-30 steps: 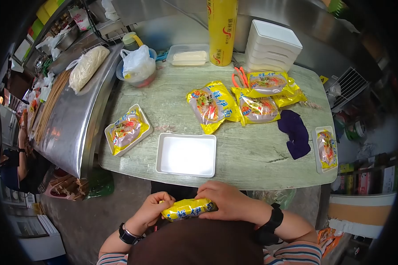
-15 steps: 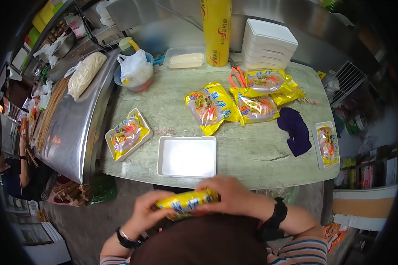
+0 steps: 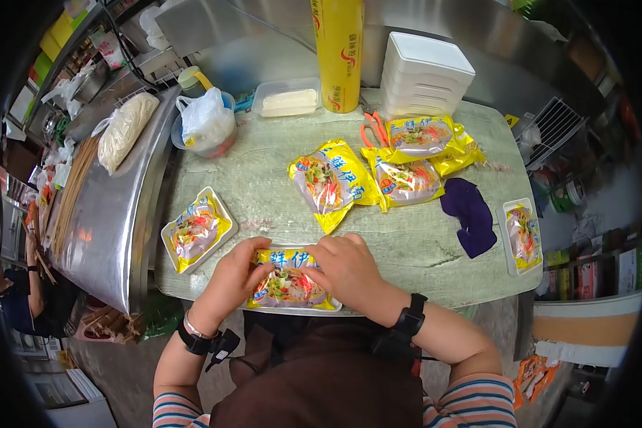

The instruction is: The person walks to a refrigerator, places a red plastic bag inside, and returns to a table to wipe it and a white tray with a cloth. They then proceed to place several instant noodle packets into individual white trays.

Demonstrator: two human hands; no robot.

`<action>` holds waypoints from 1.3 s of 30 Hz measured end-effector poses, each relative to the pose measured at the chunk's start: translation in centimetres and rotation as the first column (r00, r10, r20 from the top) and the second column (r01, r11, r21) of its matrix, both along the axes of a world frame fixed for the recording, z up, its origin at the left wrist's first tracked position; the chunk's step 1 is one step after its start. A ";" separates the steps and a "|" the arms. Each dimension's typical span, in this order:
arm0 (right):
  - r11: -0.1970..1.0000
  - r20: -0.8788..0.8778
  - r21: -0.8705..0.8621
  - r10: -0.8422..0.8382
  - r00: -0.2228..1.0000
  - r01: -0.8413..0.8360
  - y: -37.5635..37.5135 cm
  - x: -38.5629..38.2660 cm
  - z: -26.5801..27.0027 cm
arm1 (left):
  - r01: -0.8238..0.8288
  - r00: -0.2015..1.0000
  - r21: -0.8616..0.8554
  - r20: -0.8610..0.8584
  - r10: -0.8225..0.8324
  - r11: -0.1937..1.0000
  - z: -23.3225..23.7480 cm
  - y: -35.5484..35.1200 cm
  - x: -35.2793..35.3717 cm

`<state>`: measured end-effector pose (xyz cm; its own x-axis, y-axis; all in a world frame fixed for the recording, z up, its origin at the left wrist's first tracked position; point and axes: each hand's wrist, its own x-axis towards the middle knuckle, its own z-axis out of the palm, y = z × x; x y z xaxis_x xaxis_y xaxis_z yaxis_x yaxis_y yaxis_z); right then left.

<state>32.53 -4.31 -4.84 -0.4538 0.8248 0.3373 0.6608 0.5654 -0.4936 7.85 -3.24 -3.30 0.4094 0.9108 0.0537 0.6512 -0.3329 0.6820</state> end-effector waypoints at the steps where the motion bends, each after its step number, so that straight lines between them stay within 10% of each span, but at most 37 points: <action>1: 0.998 -0.019 0.063 -0.029 0.999 0.030 0.0 -0.2 -0.3 | 0.043 0.997 0.150 -0.063 -0.034 0.988 -0.2 -0.1 0.3; 12: 0.975 0.103 0.195 -0.126 0.987 0.104 -0.1 -0.6 0.5 | 0.070 0.931 0.448 -0.349 0.102 0.891 0.4 -1.5 2.6; 15: 0.996 0.061 0.070 -0.063 0.996 0.059 0.2 -0.4 0.0 | 0.348 0.920 0.258 -0.280 -0.276 0.901 1.4 -1.5 3.1; 18: 0.997 0.038 -0.079 0.027 0.999 -0.024 1.2 0.8 0.1 | 0.295 0.937 0.229 -0.259 -0.234 0.928 -0.3 -1.4 3.1; 22: 0.992 -0.091 0.026 -0.120 0.989 0.123 3.6 2.9 2.2 | 0.265 0.944 0.255 -0.265 -0.196 0.930 -1.2 -0.9 3.1; 25: 0.915 0.244 0.381 -0.236 0.940 0.131 6.4 4.1 1.1 | 0.243 0.948 0.289 -0.273 -0.163 0.926 -1.5 0.4 3.9; 29: 0.959 0.219 0.273 -0.135 0.966 0.072 10.2 4.7 -0.6 | 0.230 0.951 0.324 -0.276 -0.141 0.918 -1.9 1.8 4.0; 35: 0.906 -0.426 0.214 -0.252 0.869 0.367 12.1 4.8 5.3 | 0.228 0.924 0.353 -0.372 -0.087 0.907 -2.5 5.4 3.7; 39: 0.876 -0.463 0.150 -0.347 0.815 0.458 8.4 7.0 7.5 | 0.044 0.829 0.447 -0.516 0.217 0.894 -2.2 10.2 2.6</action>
